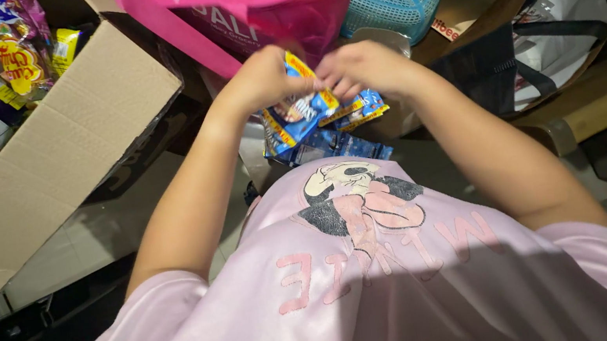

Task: The person unpacks a pink shopping bag, cuts open a multi-pack of Swiss Miss hot cocoa mix with scissors, separates the individual sachets, and places them on the table. They then transfer various snack items from a cardboard box into the pink bag.

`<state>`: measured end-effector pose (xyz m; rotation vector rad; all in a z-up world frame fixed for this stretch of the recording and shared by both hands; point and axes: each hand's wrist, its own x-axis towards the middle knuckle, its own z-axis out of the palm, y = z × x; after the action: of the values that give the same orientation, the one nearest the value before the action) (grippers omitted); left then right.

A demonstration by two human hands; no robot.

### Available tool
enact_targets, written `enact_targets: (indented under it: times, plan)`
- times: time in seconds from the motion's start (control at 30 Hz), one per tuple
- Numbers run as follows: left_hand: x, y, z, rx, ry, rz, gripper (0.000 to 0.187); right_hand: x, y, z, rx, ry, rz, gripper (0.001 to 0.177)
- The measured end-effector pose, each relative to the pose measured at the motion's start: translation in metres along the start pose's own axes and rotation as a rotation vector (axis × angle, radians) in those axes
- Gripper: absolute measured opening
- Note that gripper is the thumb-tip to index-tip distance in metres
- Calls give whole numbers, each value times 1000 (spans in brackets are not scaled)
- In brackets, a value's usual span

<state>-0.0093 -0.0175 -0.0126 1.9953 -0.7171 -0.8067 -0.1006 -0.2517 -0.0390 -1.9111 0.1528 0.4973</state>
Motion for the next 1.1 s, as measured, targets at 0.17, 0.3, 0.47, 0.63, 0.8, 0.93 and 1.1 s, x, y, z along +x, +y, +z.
enact_targets:
  times: [0.17,0.3,0.47,0.63,0.8,0.93,1.1]
  plan:
    - [-1,-25,-10,-315,159,162,56,-18,-87,21,-309,-82,-389,39]
    - [-24,-41,-23,-863,-235,232,47,-37,-134,2,27,-116,-452,30]
    - [-50,-7,-18,-921,-140,334,52,-73,-164,-42,-49,-163,-436,42]
    - [-60,50,-28,-559,-233,445,48,-73,-174,-57,-410,-81,-756,50]
    - [-63,86,-41,-278,-202,435,28,-60,-171,-55,-611,-277,-437,33]
    - [-66,100,-52,-327,-102,340,24,-56,-172,-63,-315,-450,-262,26]
    - [-65,115,-77,-135,6,591,21,-41,-181,-71,-230,-426,-426,25]
